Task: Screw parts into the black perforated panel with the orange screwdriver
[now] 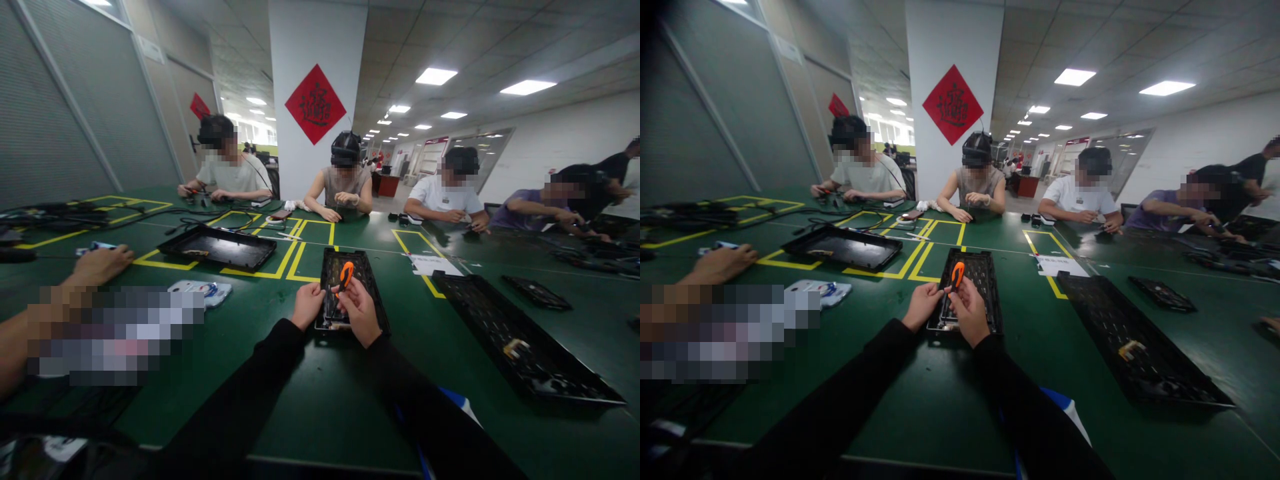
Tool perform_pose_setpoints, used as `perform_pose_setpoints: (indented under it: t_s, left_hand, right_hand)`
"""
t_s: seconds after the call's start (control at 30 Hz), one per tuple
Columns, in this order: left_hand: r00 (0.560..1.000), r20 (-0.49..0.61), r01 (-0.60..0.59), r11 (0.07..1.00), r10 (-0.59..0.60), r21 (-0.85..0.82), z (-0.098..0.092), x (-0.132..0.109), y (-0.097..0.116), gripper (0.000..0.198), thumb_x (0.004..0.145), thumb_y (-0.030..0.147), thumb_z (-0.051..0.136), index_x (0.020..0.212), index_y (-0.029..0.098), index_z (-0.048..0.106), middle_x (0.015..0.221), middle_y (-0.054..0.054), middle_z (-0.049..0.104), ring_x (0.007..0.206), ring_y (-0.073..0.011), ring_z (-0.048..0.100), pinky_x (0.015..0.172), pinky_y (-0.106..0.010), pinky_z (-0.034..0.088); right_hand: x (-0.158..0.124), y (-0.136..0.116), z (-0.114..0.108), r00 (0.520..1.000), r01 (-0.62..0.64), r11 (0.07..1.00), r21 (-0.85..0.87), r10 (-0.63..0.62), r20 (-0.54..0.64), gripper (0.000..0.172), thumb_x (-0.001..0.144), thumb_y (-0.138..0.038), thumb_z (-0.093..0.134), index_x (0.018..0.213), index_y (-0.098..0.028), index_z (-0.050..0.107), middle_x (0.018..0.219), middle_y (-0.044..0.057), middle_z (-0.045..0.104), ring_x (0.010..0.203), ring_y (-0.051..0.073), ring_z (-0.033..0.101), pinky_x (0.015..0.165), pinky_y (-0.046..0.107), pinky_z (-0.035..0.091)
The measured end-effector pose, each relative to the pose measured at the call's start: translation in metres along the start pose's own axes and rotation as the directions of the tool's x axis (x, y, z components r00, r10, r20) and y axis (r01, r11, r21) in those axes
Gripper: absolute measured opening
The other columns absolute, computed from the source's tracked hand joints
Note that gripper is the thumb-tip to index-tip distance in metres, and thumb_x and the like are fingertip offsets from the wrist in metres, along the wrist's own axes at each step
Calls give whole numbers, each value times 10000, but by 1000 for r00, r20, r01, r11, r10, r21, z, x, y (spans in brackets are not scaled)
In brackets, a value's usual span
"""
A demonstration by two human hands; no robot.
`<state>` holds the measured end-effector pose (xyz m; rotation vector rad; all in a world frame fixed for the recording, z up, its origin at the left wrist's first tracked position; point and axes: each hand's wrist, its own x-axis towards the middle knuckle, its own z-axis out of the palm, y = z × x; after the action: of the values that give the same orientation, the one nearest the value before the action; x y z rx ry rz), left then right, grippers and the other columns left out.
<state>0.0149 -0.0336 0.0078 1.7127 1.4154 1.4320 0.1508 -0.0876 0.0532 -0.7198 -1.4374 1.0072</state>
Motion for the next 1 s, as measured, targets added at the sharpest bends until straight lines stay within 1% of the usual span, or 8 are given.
perform_pose_setpoints:
  t_s: [0.2,0.3,0.4,0.57,0.63,0.77,0.87,1.0]
  left_hand:
    - [999,26,-23,996,21,82,-5,0,8,314,702,259,447,515,171,209,487,61,240,494,-65,267,492,-197,205]
    - [979,172,-138,975,108,176,-18,-1,25,259,710,283,466,533,165,318,511,56,329,520,-75,320,525,-198,244]
    - [866,469,-297,934,174,201,-36,-4,46,134,680,272,518,623,156,485,618,22,503,620,-105,432,616,-216,314]
    - [720,685,-455,818,106,351,-48,-8,65,153,636,321,598,705,185,615,714,4,617,801,-167,495,809,-281,298]
    - [698,714,-486,770,57,413,-46,-7,67,196,640,380,599,665,187,620,699,-2,622,810,-178,505,801,-290,296]
    - [706,707,-516,668,-22,536,-37,-4,73,284,624,467,599,655,186,629,705,-31,634,819,-199,533,775,-304,311]
    - [702,707,-538,587,-87,605,-29,-1,81,238,617,412,607,680,184,640,747,-52,651,818,-211,560,793,-325,327]
    - [654,732,-556,535,-190,636,-21,3,93,278,574,384,639,766,183,657,845,-77,661,876,-252,569,842,-378,340]
  right_hand:
    - [0,2,-3,1000,8,985,-172,-9,-4,327,790,-320,525,1091,-193,527,800,10,547,588,89,489,493,196,397]
    - [1,6,-4,999,26,966,-258,-37,-37,333,782,-321,537,1086,-187,539,706,-14,486,575,94,470,495,200,393]
    - [2,6,-5,997,31,960,-277,-47,-54,326,793,-310,519,1094,-185,527,696,-16,476,581,100,468,516,209,400]
    - [2,5,-4,996,42,958,-285,-64,-69,314,793,-305,515,1082,-183,527,688,-18,469,585,106,468,537,218,408]
    - [1,5,-4,995,42,954,-298,-67,-75,310,792,-301,515,1079,-186,528,693,-18,465,588,106,467,538,218,409]
    - [2,8,-4,994,45,947,-317,-75,-82,297,787,-299,523,1062,-188,536,727,-12,471,593,104,465,534,217,415]
    - [2,8,-4,993,58,952,-299,-85,-79,279,780,-303,534,1033,-184,542,784,5,504,624,110,491,552,222,430]
    - [3,6,-4,995,47,971,-236,-67,-77,289,774,-299,541,1035,-175,525,816,21,558,649,123,527,581,232,449]
